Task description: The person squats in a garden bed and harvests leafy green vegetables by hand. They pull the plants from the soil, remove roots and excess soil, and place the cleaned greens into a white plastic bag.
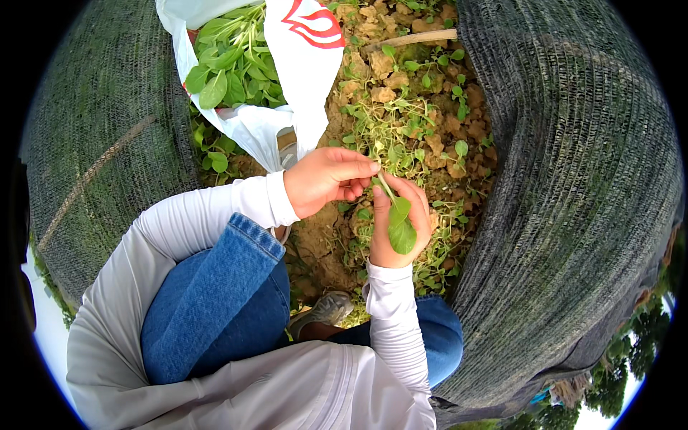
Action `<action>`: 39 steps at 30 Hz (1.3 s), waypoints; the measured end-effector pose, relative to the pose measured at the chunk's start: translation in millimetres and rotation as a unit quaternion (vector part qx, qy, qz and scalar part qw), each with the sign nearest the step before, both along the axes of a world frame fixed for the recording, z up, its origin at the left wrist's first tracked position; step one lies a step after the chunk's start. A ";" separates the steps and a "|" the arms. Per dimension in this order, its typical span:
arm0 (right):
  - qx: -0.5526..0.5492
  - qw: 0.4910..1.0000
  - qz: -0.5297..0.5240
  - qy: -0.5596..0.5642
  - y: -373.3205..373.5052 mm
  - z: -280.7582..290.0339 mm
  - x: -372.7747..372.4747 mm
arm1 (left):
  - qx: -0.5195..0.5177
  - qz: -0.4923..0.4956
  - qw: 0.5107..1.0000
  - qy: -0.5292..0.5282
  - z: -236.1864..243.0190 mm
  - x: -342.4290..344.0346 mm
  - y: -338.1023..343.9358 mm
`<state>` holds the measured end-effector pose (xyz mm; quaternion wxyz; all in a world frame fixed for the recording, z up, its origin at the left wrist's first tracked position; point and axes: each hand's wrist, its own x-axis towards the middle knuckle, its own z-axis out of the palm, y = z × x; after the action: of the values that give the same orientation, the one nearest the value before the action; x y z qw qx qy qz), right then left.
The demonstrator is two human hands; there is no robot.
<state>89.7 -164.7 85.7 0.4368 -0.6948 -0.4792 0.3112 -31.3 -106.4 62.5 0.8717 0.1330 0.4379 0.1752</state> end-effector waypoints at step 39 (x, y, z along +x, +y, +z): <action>-0.161 0.857 -0.029 0.488 6.3 -7.4 17.2 | -0.048 -0.036 0.991 -0.115 -0.8 -6.1 2.9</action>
<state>106.8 -158.4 78.4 0.5052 -0.5278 -0.1276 0.6708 -37.4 -103.5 61.6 0.9276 0.0853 0.3371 0.1362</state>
